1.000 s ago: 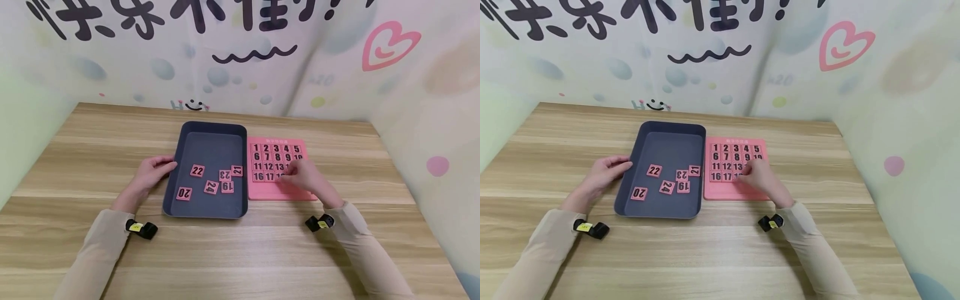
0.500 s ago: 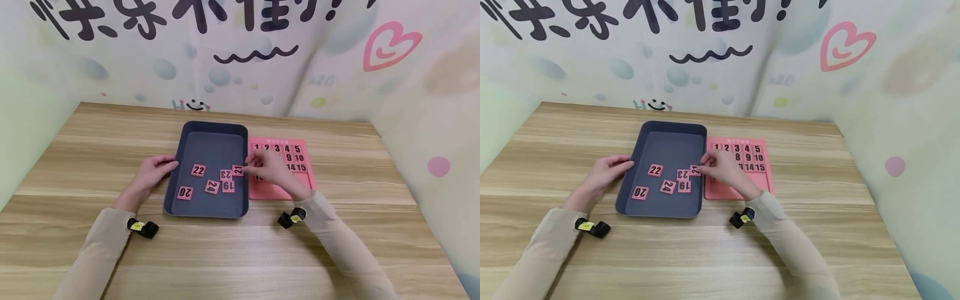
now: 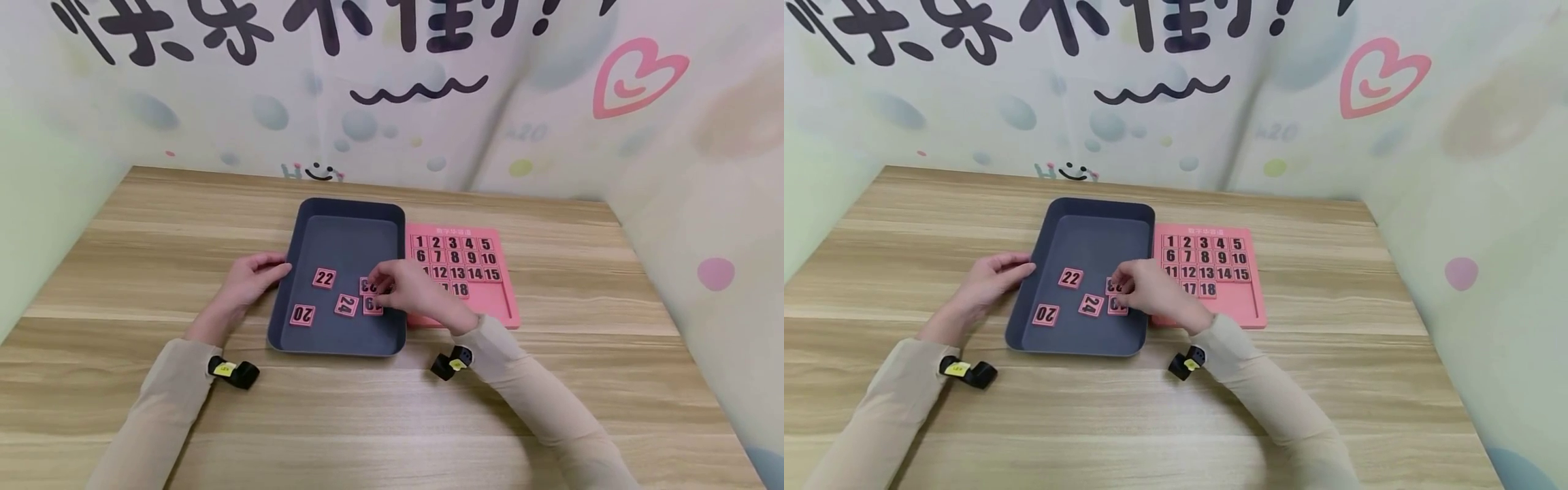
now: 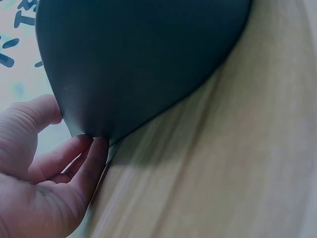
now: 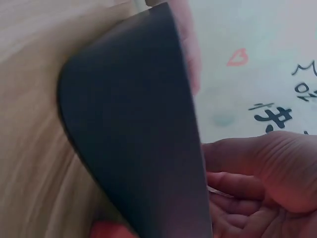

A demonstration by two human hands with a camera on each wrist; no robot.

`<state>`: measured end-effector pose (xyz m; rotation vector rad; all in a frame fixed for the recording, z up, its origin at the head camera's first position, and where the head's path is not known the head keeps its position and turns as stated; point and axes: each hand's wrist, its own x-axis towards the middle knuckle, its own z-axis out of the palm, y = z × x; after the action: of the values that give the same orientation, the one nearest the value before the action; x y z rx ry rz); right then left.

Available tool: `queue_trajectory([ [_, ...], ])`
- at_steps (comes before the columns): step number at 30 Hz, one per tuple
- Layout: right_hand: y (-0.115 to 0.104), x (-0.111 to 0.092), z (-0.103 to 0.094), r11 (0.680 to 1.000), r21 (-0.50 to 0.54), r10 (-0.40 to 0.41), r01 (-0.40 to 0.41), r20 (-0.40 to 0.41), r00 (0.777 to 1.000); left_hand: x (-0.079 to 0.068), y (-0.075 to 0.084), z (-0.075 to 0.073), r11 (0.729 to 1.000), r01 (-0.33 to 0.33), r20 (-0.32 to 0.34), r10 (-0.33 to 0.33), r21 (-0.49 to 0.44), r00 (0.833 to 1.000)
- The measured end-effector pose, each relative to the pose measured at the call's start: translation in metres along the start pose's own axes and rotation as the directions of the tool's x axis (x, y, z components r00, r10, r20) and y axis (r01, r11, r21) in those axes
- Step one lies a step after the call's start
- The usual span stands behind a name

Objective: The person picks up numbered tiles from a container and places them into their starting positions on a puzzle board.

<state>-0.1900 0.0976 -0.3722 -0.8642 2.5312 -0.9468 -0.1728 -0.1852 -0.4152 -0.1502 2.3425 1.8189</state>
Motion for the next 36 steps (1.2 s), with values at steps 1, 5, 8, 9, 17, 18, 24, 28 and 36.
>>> queue_trajectory([
  [1,-0.002,0.000,0.001,1.000,-0.020,0.004,-0.004,0.018,1.000,0.000,0.000,0.000,1.000,0.001,0.002,-0.001,-0.001,1.000],
  [5,-0.007,0.002,0.004,0.994,-0.108,0.018,-0.009,0.079,0.997,0.000,-0.001,0.000,1.000,0.003,0.002,-0.003,-0.005,1.000],
  [8,-0.010,0.004,0.006,0.986,-0.169,0.000,0.017,0.105,0.995,0.000,-0.002,0.000,1.000,-0.002,-0.002,0.002,-0.006,1.000],
  [9,-0.010,0.004,0.007,0.982,-0.188,-0.008,0.028,0.106,0.994,0.000,-0.002,0.000,1.000,-0.004,-0.002,0.004,-0.006,1.000],
  [17,-0.010,0.004,0.012,0.950,-0.311,-0.004,0.028,0.078,0.997,0.000,-0.001,-0.001,1.000,-0.008,0.002,0.008,-0.006,1.000],
  [18,-0.011,0.003,0.012,0.945,-0.326,-0.003,0.028,0.077,0.997,0.000,-0.001,-0.001,1.000,-0.007,0.002,0.007,-0.006,1.000],
  [24,-0.011,0.001,0.015,0.910,-0.411,-0.033,0.060,0.072,0.997,0.001,0.000,0.000,1.000,-0.010,0.002,0.010,-0.006,1.000],
  [28,-0.007,0.000,0.015,0.921,-0.382,-0.061,0.080,0.061,0.996,0.000,0.000,-0.001,1.000,-0.012,-0.002,0.012,0.001,1.000],
  [36,-0.003,-0.007,0.001,0.980,-0.178,-0.089,0.089,0.012,0.996,0.001,-0.002,0.000,1.000,-0.020,-0.008,0.020,0.000,1.000],
])
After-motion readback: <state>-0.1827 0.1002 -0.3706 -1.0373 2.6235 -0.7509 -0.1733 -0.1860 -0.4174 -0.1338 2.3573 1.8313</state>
